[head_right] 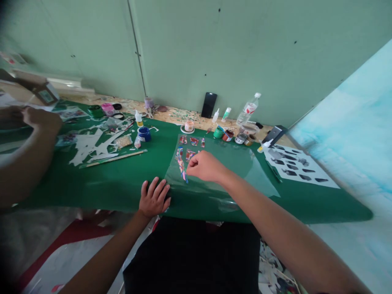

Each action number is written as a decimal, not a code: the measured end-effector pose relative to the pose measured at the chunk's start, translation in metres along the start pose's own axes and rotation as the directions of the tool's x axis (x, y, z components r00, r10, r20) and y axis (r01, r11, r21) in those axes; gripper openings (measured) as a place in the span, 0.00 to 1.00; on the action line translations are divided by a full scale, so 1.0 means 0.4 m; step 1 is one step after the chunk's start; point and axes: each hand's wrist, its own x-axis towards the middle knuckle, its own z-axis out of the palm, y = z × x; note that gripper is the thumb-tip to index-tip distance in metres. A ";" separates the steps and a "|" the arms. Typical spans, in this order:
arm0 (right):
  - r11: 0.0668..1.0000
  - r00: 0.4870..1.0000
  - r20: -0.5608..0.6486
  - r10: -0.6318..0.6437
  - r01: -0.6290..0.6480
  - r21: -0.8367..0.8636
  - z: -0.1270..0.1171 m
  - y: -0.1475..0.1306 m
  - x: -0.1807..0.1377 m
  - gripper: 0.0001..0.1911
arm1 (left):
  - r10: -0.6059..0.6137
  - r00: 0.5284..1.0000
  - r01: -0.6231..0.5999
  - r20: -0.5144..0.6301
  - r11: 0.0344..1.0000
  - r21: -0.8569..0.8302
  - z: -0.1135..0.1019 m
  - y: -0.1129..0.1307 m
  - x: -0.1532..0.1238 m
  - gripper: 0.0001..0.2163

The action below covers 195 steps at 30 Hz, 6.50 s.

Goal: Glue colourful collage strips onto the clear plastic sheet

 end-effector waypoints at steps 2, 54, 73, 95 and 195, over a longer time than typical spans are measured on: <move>0.999 1.000 0.005 0.020 -0.020 0.041 0.008 -0.002 0.008 0.06 | 0.004 1.000 -0.004 -0.024 1.000 -0.005 0.004 0.000 0.001 0.20; 0.916 0.977 0.094 0.193 -0.214 0.338 0.026 0.044 0.027 0.06 | 0.010 0.999 -0.009 -0.051 1.000 0.011 0.011 -0.003 -0.003 0.20; 0.879 0.915 0.060 0.399 -0.401 0.259 0.057 0.148 0.013 0.08 | 0.015 0.999 -0.015 -0.049 1.000 0.004 0.015 -0.005 -0.007 0.21; 0.978 0.832 -0.533 -0.150 0.204 0.042 0.200 0.284 -0.034 0.14 | -0.009 1.000 0.008 -0.009 1.000 -0.029 -0.026 0.001 0.018 0.24; 0.880 0.792 -0.385 -0.475 0.421 -0.219 0.220 0.323 0.020 0.16 | -0.373 0.877 0.375 0.302 0.926 0.056 -0.031 -0.038 0.292 0.13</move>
